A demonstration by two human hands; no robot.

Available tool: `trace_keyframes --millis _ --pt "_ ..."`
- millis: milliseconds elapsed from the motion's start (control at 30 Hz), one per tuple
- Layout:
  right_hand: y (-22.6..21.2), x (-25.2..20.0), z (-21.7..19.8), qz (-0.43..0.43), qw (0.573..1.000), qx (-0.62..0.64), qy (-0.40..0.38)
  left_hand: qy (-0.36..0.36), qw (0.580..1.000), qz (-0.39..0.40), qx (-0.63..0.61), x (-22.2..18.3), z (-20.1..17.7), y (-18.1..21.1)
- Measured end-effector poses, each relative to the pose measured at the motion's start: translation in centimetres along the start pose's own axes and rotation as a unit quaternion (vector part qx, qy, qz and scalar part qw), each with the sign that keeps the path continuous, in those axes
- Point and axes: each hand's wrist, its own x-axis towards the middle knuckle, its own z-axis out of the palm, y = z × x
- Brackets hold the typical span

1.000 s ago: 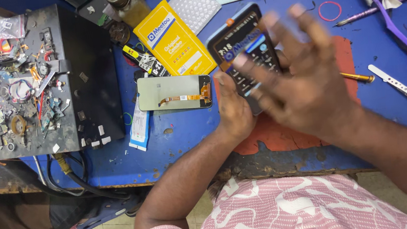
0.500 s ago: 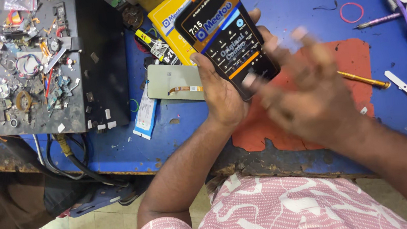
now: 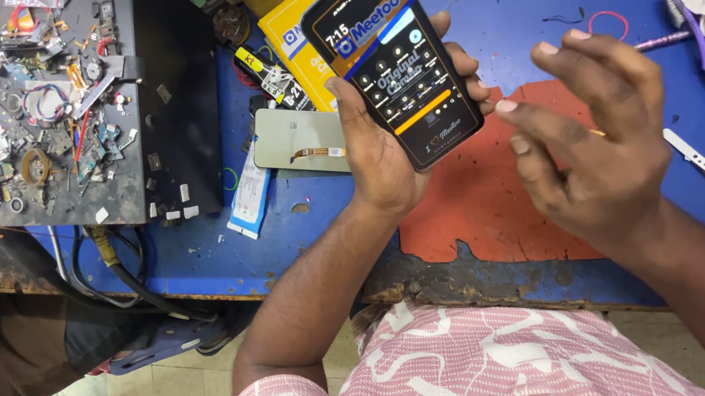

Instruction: The person disassembles a smartphone, removes the back cover, and applies adhesive to the internal frame. They then reattach the back cover, secure it with a rubber band, and test the device's screen responsiveness.

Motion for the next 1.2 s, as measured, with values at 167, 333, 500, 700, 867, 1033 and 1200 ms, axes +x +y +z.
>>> trace_keyframes --millis 167,333,500,700,867,1033,1200 --pt "0.8 -0.2 0.3 -0.11 0.993 -0.028 -0.045 -0.011 0.999 -0.033 -0.009 0.0 0.0 0.3" --pt "2.6 0.8 0.2 -0.123 0.989 -0.074 -0.039 -0.042 0.988 -0.144 -0.031 -0.2 -0.2 -0.2" --pt "3.0 0.6 -0.8 -0.005 1.0 -0.014 -0.025 -0.03 0.985 -0.172 0.004 -0.4 -0.2 -1.1" --pt "3.2 -0.1 -0.1 -0.115 0.991 0.005 -0.073 -0.043 0.985 -0.167 -0.028 -0.6 -0.7 -1.2" --pt "3.3 -0.2 0.3 -0.182 0.976 0.013 -0.116 -0.017 0.981 -0.189 -0.04 -0.4 -0.5 -1.0" --pt "3.7 0.4 -1.2 -0.064 0.988 -0.119 -0.081 -0.019 0.978 -0.207 0.031 -0.2 0.1 -0.5" --pt "3.3 0.7 -1.1 -0.035 0.995 -0.085 -0.045 -0.061 0.978 -0.196 0.044 -0.2 0.0 -0.4"
